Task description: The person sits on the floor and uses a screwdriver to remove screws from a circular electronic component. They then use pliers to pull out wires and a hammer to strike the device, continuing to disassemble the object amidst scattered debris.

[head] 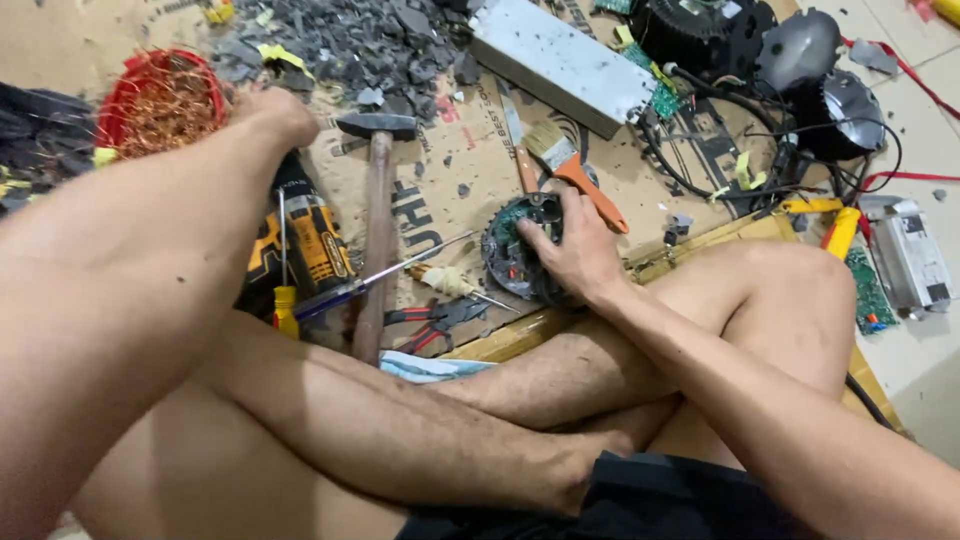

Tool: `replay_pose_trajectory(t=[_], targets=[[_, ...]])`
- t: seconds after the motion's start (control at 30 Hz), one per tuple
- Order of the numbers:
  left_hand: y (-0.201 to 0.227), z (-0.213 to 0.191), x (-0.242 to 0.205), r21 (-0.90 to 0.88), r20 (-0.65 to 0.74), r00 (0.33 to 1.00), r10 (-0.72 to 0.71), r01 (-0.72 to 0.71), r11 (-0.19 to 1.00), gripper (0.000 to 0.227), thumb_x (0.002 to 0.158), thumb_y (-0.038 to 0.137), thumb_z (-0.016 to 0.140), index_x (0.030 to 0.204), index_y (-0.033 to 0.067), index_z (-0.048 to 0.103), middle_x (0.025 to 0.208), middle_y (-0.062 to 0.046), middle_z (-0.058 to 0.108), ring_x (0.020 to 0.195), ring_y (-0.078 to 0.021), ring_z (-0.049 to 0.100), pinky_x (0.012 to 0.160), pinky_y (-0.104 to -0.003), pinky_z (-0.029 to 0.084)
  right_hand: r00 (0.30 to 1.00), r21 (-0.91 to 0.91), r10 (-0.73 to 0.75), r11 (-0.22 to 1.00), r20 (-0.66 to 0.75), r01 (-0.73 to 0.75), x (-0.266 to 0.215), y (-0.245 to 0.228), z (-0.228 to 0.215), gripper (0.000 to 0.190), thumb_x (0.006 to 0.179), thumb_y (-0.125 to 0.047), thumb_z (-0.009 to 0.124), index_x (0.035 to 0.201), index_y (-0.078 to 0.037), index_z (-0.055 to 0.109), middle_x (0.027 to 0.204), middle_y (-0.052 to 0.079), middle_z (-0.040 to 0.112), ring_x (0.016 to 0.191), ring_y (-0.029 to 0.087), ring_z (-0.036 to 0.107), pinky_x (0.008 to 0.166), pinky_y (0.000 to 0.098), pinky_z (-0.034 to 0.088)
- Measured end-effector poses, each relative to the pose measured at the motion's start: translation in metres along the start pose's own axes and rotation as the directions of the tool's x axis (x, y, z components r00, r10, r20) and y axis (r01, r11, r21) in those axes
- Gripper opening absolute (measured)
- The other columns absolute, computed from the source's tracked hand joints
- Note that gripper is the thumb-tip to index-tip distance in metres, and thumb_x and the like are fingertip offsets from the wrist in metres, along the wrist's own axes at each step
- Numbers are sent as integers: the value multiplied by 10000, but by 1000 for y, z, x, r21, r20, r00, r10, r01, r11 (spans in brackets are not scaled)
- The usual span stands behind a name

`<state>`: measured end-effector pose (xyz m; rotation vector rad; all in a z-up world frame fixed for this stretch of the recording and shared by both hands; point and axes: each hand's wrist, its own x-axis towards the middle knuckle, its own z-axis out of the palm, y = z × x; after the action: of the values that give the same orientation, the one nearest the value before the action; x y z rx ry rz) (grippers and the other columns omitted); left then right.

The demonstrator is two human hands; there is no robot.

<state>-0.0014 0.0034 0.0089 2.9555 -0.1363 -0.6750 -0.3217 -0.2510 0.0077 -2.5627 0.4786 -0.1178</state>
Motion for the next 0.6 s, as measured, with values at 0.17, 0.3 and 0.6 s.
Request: replay_pose_trajectory(t=[0.17,0.3,0.6], targets=[[-13,21,31,193,-89,993,73,-54,980,307,916,44,633,1117,-177,704,1072,-329,671,929,-410,690,779,-497,603,999,26,17,999,40,-18,0,-2,-4,671,969,-483,574,1413,-7,413,1252,250,550,1062,392,617,905,514,519],[-25,36,44,271,-179,965,192,-140,952,335,918,109,666,1160,-118,709,1195,-315,577,1071,-407,603,815,-537,570,999,38,-8,999,42,6,0,-3,-3,667,982,-483,567,1411,-2,398,1239,268,543,1057,405,622,894,529,538],[-20,-22,-58,-777,-511,699,-500,-127,617,209,909,259,633,831,122,770,773,-33,804,675,-156,783,632,-330,636,998,-1,13,1000,62,-13,1,0,-2,718,977,-503,575,1415,38,399,1257,295,546,1098,424,599,921,554,498]])
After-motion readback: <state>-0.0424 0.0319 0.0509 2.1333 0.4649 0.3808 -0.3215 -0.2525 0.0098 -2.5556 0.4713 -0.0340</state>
